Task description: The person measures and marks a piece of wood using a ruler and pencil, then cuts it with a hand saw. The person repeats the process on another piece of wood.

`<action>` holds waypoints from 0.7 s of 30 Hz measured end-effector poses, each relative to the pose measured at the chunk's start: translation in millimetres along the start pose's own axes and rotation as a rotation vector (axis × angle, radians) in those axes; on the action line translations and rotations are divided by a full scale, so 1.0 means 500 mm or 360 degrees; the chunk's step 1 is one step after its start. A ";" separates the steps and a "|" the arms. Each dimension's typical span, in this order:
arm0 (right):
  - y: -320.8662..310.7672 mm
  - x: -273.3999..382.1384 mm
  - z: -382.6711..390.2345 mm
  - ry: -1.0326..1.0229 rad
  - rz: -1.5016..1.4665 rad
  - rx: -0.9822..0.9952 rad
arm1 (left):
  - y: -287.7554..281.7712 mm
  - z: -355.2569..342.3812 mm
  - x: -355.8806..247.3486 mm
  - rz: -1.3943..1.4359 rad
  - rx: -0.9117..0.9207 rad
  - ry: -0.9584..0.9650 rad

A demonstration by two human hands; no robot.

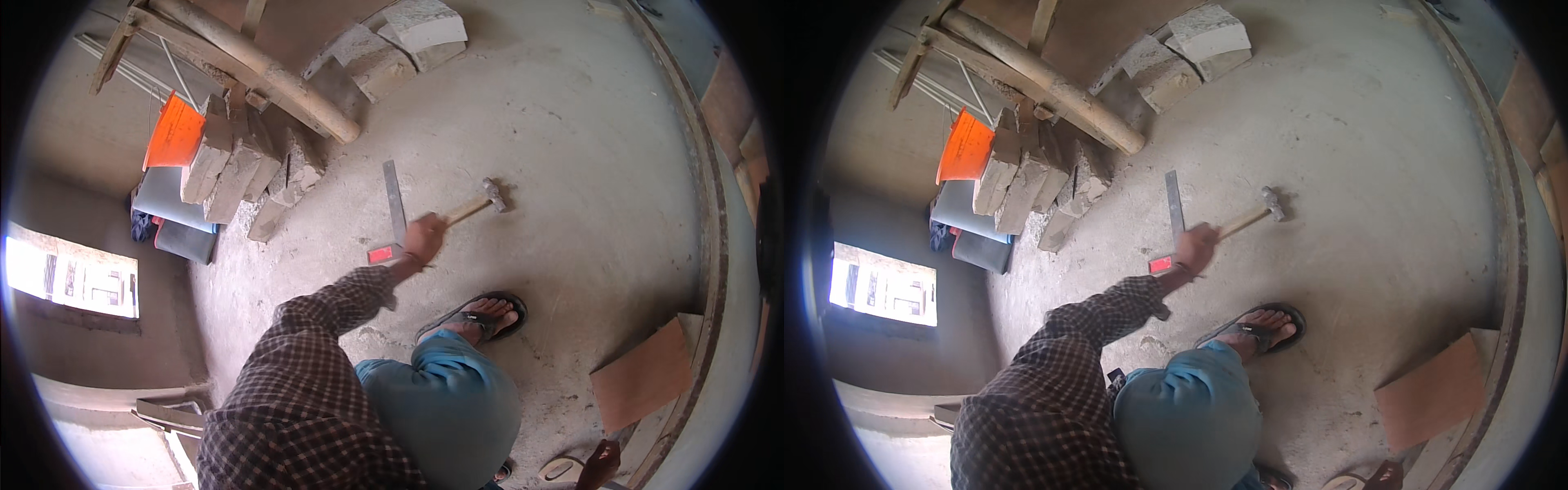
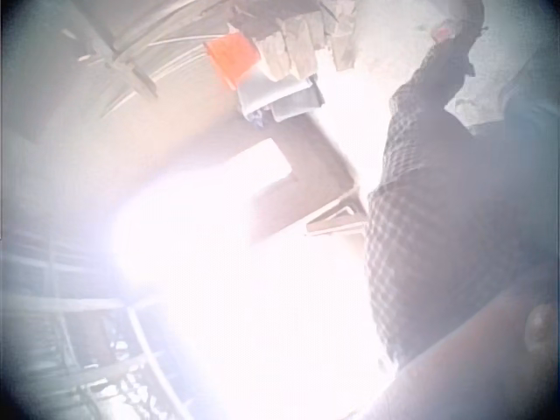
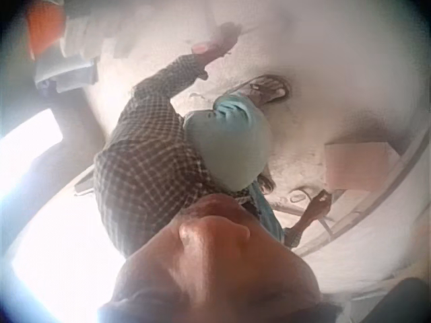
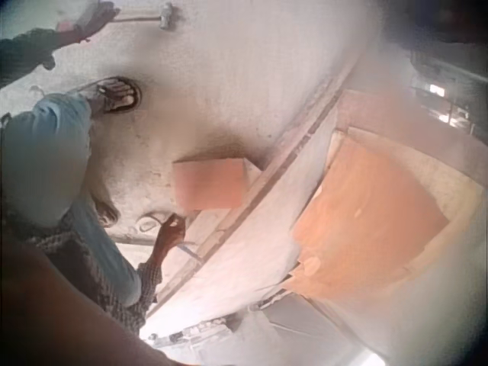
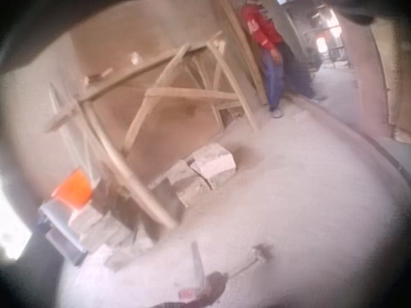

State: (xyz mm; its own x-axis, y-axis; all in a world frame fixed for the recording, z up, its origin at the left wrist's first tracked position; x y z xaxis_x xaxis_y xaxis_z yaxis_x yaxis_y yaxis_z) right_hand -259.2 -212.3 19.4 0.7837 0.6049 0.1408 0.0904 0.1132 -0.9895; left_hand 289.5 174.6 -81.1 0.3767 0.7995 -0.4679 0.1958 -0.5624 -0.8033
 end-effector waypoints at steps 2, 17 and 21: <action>-0.019 0.021 -0.065 -0.0176 -0.0161 -0.0052 | -0.147 -0.097 0.276 -0.0185 -0.0471 -0.0056; 0.431 1.034 -0.203 -0.1582 -0.1268 0.0069 | -0.184 -0.447 0.969 -0.1348 0.0297 -0.0525; 0.549 1.250 -0.030 -0.1936 -0.0990 0.0052 | -0.135 -0.460 0.918 -0.1362 0.0265 -0.0497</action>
State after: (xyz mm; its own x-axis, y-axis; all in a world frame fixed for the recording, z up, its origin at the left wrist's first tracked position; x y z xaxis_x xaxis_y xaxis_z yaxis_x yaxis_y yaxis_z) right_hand 264.6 185.2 -164.8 -0.4127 0.7507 0.5159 0.1987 0.6270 -0.7533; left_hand 657.5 531.1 -156.7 -0.1021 0.9626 0.2508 0.1527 0.2643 -0.9523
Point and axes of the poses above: each hand's wrist, its own z-axis away from the middle knuckle, its own y-axis out of the palm, x = y × z, the point moved 1 cm from there along -z, towards the middle knuckle, and after that the axes turned 12 degrees about -x, right-handed, at the moved point
